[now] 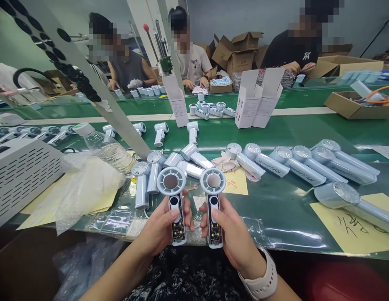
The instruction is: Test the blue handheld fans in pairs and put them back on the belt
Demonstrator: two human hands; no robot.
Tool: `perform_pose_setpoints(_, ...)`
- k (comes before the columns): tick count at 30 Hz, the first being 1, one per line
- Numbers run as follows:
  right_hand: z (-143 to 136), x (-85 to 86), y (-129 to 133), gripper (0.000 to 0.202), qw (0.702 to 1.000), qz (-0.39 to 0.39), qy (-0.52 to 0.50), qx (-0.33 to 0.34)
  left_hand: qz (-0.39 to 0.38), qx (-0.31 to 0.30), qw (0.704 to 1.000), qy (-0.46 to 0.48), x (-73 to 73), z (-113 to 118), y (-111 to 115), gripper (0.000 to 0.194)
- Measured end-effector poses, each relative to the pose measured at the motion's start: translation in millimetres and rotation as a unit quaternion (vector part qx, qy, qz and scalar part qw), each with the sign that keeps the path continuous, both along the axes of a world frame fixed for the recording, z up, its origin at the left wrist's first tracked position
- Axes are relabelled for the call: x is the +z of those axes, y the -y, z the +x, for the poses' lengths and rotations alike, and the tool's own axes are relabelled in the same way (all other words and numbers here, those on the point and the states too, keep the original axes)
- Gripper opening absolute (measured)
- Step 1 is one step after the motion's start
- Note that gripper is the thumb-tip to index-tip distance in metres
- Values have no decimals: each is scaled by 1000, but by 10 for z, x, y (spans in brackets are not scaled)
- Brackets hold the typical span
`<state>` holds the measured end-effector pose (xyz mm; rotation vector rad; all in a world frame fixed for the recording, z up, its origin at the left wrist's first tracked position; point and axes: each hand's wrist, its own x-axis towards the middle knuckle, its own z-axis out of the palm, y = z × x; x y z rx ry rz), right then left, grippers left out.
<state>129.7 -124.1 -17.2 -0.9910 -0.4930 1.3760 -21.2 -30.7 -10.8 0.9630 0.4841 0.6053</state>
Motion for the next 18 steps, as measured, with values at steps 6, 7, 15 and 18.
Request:
perform_pose_setpoints(6, 7, 48, -17, 39, 999, 18, 26, 8, 13, -13, 1000, -5, 48, -13, 8, 34)
perform_pose_setpoints(7, 7, 42, -19, 38, 999, 22, 27, 5, 21, -12, 1000, -10, 45, -16, 3, 33)
perform_pose_setpoints(15, 38, -35, 2, 37, 994, 21, -106, -5, 33, 38, 994, -101, -8, -4, 0, 52)
perform_pose_setpoints(18, 45, -11, 21, 40, 990, 20, -137, 14, 29, 35, 996, -79, 29, -10, 42, 45)
